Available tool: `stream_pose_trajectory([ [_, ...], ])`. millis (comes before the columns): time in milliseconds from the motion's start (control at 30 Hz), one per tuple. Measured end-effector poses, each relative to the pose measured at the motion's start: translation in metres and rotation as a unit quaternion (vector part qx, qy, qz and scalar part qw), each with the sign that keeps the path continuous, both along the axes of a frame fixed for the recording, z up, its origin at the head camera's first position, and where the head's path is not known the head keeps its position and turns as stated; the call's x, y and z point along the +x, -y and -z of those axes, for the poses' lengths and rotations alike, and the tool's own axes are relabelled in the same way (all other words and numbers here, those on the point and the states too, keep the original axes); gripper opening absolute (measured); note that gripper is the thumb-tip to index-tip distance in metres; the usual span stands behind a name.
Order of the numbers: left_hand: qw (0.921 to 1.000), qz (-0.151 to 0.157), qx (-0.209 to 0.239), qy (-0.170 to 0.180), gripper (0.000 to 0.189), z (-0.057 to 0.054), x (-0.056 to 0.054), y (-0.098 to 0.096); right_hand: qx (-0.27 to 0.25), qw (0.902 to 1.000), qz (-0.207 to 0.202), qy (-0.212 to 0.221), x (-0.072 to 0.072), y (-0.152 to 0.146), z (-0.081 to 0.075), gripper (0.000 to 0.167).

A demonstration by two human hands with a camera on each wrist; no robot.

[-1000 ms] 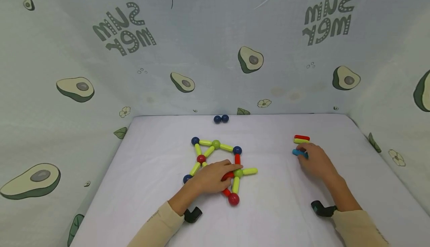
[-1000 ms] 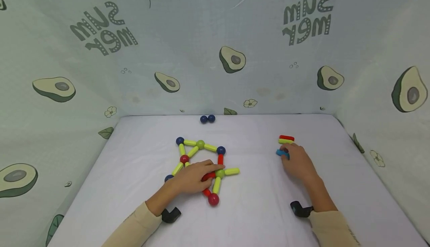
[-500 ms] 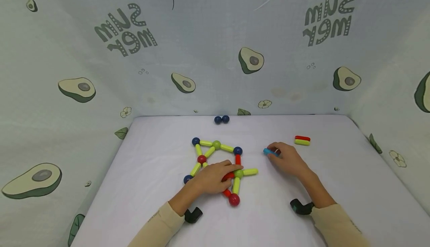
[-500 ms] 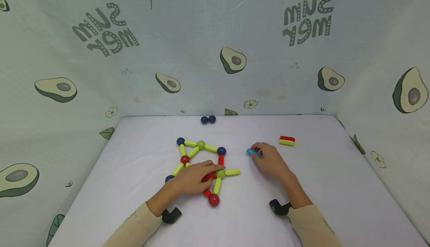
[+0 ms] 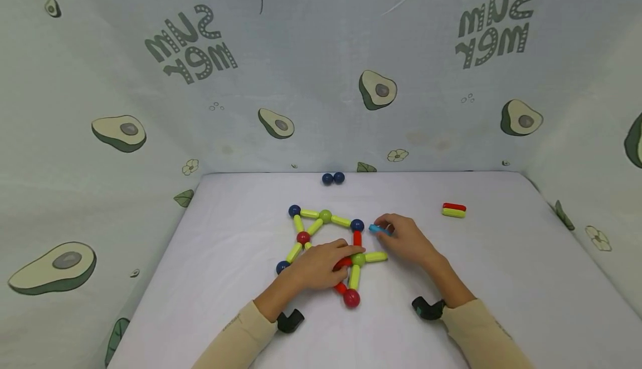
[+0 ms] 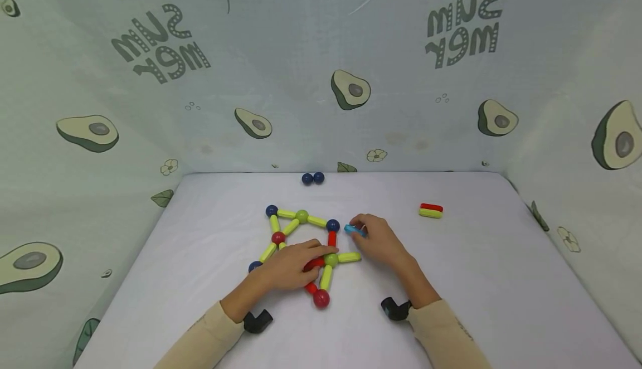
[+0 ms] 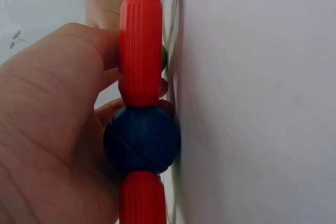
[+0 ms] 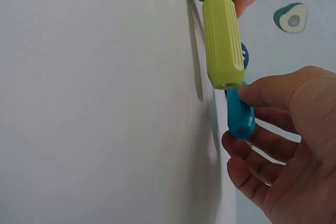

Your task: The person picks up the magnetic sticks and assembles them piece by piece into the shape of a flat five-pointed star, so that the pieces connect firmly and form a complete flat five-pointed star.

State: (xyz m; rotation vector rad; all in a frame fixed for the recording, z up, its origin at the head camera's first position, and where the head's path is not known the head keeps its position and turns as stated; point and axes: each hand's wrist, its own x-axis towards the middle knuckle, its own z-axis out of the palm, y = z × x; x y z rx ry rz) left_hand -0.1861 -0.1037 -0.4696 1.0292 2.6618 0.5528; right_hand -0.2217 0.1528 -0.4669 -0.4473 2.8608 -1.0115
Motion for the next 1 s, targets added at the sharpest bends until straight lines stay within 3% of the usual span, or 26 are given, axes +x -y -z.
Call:
stream_pose_trajectory([
  [267,1.0,0.003,-0.004,-0.005,0.056,0.002,-0.002,-0.001,0.004,0.9999,-0.01,0.005,-0.003,0.008,0.0,0.027],
  [433,0.9997,-0.021,0.004,0.007,0.045,-0.002,-0.001,-0.008,0.012,0.9999,-0.002,0.007,-0.012,0.007,-0.004,0.028],
  [733,0.9976,-0.068,0.007,0.014,0.047,0.002,-0.006,-0.031,0.0,0.9994,-0.034,-0.005,-0.056,0.026,-0.018,0.033],
  [1000,0.9952,-0.093,0.008,0.03,0.037,-0.001,-0.004,-0.036,0.012,0.9976,-0.067,0.014,-0.104,0.049,-0.027,0.044],
])
